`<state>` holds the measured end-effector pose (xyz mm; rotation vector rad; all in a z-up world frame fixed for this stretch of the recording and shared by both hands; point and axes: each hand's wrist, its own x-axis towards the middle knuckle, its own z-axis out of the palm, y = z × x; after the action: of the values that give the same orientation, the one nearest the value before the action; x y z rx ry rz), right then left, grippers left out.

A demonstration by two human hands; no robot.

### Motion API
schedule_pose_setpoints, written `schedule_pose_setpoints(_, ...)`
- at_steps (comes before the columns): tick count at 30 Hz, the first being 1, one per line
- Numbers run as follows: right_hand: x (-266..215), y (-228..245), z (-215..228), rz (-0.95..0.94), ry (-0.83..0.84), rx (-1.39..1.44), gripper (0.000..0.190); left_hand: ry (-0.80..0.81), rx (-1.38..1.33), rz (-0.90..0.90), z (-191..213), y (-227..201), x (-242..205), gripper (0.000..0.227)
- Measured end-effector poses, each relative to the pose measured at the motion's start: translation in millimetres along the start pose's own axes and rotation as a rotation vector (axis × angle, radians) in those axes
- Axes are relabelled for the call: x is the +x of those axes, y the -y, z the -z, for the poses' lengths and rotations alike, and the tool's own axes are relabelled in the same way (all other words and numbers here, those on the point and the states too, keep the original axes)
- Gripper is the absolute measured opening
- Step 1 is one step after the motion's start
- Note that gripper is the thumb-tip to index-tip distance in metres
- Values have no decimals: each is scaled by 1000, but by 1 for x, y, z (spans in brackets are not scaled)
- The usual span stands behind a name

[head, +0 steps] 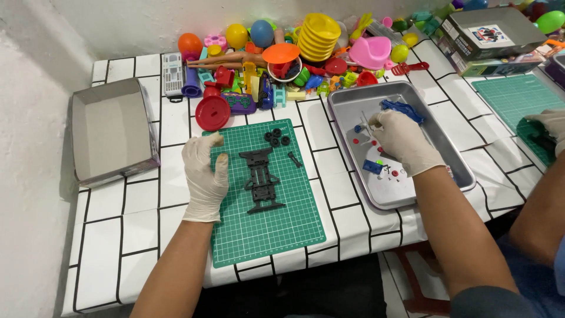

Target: The person assembles a black plastic toy chassis on a green cutting mat. They attach small black wheels and other components to the frame, picking up parts from a nearby metal tray and placing them onto the main structure.

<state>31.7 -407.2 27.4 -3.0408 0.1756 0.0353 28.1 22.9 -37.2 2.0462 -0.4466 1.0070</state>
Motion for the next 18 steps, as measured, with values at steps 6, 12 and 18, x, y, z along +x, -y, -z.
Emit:
schedule_pose_setpoints(6, 19, 20, 6, 101, -3, -136, 35, 31, -50, 105, -4, 11, -15, 52)
schedule_pose_setpoints(12, 48, 1, -25, 180, -34, -186, 29, 9, -122, 115, 5, -8, -5, 57)
schedule_pose_setpoints(18, 38, 2, -20, 235, -92, -198, 25, 6, -95, 80, 8, -12, -1, 48)
